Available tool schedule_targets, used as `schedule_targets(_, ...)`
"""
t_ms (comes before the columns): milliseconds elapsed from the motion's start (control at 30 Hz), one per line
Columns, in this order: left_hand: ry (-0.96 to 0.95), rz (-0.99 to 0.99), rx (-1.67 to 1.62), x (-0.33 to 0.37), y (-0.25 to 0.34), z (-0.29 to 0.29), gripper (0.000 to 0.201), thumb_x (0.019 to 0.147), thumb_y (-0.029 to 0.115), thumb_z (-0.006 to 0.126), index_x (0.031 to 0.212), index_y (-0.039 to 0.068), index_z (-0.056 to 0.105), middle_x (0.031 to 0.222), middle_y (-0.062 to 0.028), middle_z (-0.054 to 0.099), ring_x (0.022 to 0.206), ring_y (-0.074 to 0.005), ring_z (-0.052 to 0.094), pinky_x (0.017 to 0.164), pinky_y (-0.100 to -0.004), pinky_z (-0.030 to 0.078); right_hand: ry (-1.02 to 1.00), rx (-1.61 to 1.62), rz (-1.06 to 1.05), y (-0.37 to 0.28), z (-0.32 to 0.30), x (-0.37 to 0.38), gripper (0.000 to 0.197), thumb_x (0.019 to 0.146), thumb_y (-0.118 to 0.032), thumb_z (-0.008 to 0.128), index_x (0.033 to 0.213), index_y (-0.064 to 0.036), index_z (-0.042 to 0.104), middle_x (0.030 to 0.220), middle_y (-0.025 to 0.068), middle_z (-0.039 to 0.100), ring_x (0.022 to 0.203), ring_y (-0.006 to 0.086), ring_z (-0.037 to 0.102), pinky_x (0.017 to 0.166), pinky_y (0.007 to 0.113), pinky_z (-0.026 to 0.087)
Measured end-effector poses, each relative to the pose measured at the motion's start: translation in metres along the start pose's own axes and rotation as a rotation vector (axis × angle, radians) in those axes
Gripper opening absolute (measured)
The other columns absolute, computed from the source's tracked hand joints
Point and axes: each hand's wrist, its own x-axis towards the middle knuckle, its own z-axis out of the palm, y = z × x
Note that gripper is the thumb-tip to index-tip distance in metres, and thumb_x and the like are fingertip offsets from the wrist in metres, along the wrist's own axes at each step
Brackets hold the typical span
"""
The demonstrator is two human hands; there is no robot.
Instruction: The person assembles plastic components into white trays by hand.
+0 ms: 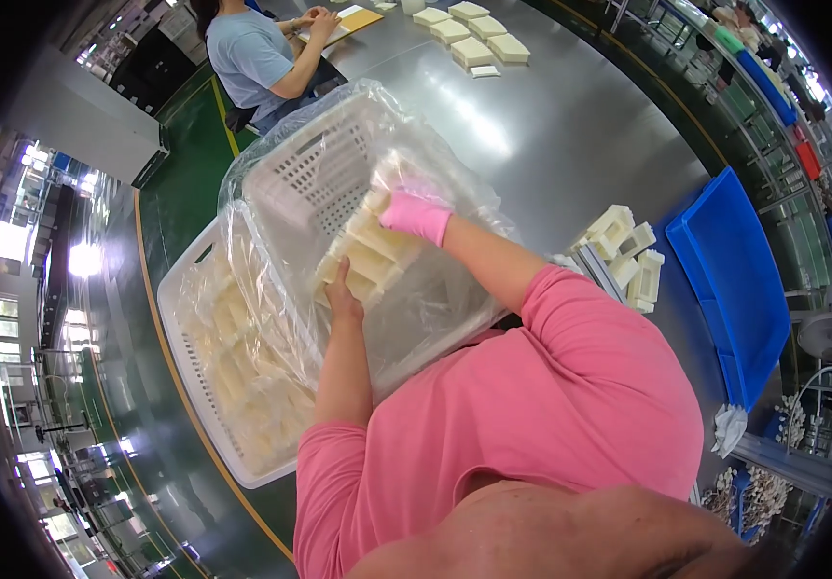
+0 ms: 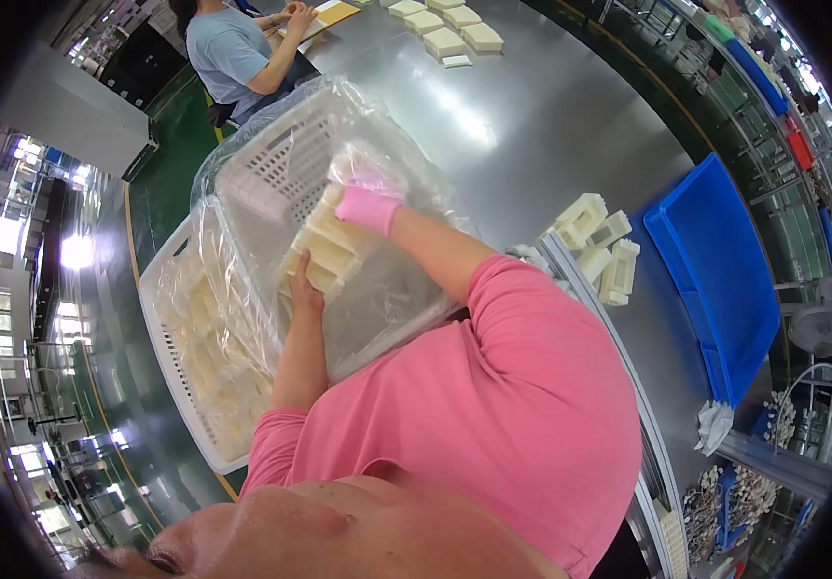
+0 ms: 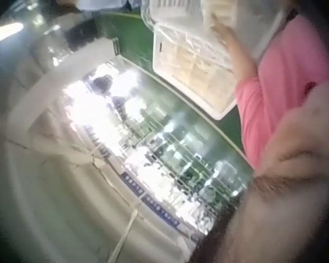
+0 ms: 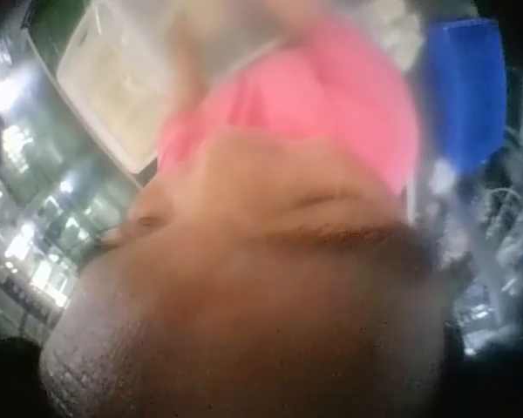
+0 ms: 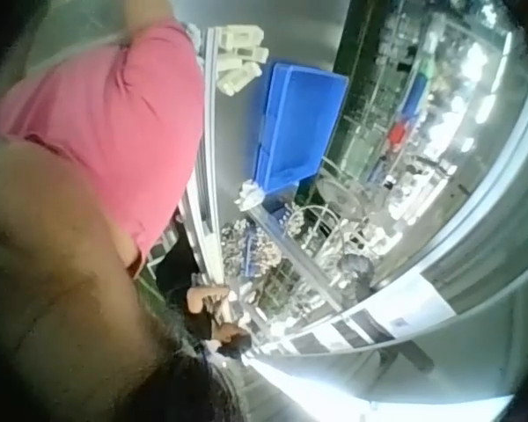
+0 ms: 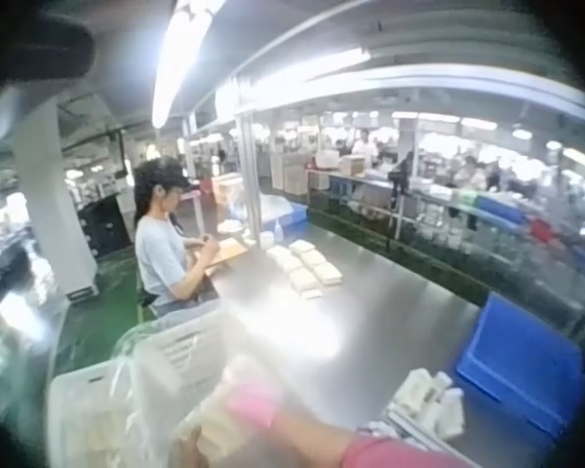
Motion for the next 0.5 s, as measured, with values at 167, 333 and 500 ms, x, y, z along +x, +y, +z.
schedule_targets(167,-0.149,0.062,-0.213,-0.042,0.04,0.03,0.039,0.079,0.013,0.061,0.113,0.0,0.047,0.108,-0.0091,0.053,0.096,-0.022,0.054,0.081,-0.0341,0.046,0.275,-0.117,-0.001,-0.061,-0.05,-0.044,0.052,0.06,-0.03,0.061,0.1,0.0023,0.053,0.102,0.0218,0.055,0.095,0.0332,0.052,0.085,0.036,0.041)
schedule_targets(333,-0.191,0.242,-0.133,-0.069,0.078,0.04,0.04,0.081,0.011,0.059,0.116,0.001,0.042,0.112,-0.0096,0.05,0.1,-0.0229,0.052,0.083,-0.0341,0.045,0.626,-0.136,-0.162,-0.098,-0.073,-0.095,0.062,0.06,-0.03,0.064,0.109,0.0021,0.044,0.105,0.0205,0.051,0.101,0.0341,0.048,0.089,0.039,0.038)
schedule_targets(500,-0.224,0.573,-0.049,-0.135,0.128,0.066,0.046,0.081,0.006,0.057,0.121,-0.001,0.036,0.116,-0.0125,0.047,0.102,-0.0231,0.05,0.085,-0.0344,0.044,0.738,-0.004,-0.239,-0.12,-0.089,-0.147,0.066,0.059,-0.033,0.067,0.109,0.0028,0.041,0.104,0.0199,0.049,0.101,0.0338,0.048,0.087,0.039,0.038)
